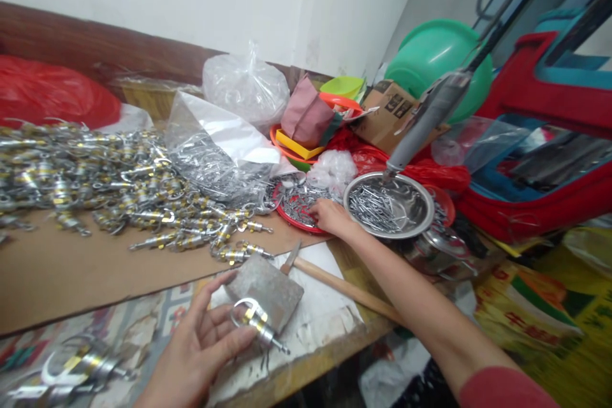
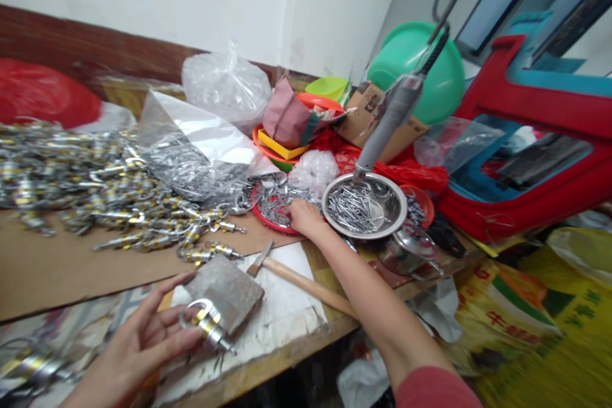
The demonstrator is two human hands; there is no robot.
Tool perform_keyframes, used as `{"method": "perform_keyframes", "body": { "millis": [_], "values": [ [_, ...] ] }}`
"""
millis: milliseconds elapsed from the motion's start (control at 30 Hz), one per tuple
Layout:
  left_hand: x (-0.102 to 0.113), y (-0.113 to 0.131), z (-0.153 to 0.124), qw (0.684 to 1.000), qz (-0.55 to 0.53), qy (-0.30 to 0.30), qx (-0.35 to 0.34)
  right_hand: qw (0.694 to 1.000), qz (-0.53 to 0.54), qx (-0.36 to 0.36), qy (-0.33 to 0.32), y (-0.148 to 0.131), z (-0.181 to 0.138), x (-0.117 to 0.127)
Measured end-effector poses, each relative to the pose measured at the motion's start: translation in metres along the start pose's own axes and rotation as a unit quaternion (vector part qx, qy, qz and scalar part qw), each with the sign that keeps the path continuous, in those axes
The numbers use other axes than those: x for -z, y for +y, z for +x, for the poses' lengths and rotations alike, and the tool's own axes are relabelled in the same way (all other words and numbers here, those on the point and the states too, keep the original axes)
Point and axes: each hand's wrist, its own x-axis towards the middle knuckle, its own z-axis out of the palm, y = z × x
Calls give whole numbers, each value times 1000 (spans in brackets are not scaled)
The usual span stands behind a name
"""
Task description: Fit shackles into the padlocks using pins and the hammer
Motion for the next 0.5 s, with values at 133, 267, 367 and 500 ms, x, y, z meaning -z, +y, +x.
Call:
{"method": "perform_keyframes", "body": {
  "millis": [133,267,367,500],
  "values": [
    [-3,1,-3,1000,-10,14,5,995,50,-19,80,8,-6,-1],
    [-4,-1,-3,1000,-12,18,8,985,111,13,131,-22,-35,5],
    [-3,-4,-1,1000,-15,16,5,970,189,91,119,-61,-68,8],
    [-1,-6,-1,1000,-6,17,-2,910,303,233,161,-100,-102,4]
  ]
}}
